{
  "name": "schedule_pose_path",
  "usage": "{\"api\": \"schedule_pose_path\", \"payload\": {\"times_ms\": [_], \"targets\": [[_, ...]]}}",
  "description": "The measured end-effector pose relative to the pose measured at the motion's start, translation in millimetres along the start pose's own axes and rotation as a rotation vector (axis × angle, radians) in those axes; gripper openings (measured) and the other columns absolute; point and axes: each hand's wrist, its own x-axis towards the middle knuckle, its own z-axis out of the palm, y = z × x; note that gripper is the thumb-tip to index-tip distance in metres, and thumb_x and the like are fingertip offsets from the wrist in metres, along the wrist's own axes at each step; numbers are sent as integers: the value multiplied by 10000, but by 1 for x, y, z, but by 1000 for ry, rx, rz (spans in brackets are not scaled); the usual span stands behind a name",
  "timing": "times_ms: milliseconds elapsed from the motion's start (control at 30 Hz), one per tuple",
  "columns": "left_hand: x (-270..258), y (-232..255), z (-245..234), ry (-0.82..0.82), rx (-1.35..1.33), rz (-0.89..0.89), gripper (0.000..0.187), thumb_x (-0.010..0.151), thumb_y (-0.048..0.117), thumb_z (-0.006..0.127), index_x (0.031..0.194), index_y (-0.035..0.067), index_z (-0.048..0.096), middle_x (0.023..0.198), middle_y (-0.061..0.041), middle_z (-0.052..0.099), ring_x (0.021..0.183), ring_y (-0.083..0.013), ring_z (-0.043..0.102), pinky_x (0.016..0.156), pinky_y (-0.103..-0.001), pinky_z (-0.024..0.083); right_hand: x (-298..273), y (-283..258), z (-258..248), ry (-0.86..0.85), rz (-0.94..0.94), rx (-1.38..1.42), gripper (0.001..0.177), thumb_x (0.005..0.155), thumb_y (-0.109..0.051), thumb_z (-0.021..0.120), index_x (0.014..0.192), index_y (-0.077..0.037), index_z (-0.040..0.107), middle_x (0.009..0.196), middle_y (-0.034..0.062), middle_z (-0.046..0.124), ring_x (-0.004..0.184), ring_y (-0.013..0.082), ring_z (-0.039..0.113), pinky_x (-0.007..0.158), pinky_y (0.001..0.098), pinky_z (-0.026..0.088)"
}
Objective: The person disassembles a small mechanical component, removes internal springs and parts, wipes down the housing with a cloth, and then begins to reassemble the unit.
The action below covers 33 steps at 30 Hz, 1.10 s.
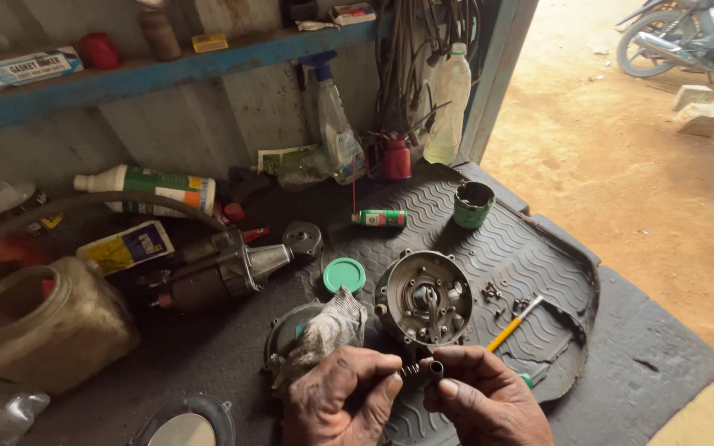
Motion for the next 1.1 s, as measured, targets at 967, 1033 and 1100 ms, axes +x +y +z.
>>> {"api": "schedule_pose_path", "payload": {"times_ms": [967,1033,1100], "targets": [[37,-30,3,-97,-945,-874,350,946,103,517,1270,147,642,827,-50,692,801,-216,742,755,-383,608,-12,20,-30,339,31,-126,382,837,-23,681,1219,-4,691,975,147,739,776,243,712,677,431,606],[59,-28,6,-122,-982,-832,313,937,105,522,1227,142,634,848,-62,704,807,-223,751,756,-381,610,7,12,-27,345,7,-120,371,836,-20,676,1206,5,692,984,154,750,791,237,726,682,421,602],[67,-27,12,-116,-1005,-835,256,938,111,541,1182,126,615,886,-85,731,823,-226,757,778,-377,617,16,9,-23,387,-8,-128,350,853,-13,675,1200,30,694,1017,168,766,802,229,729,699,395,592]]}}
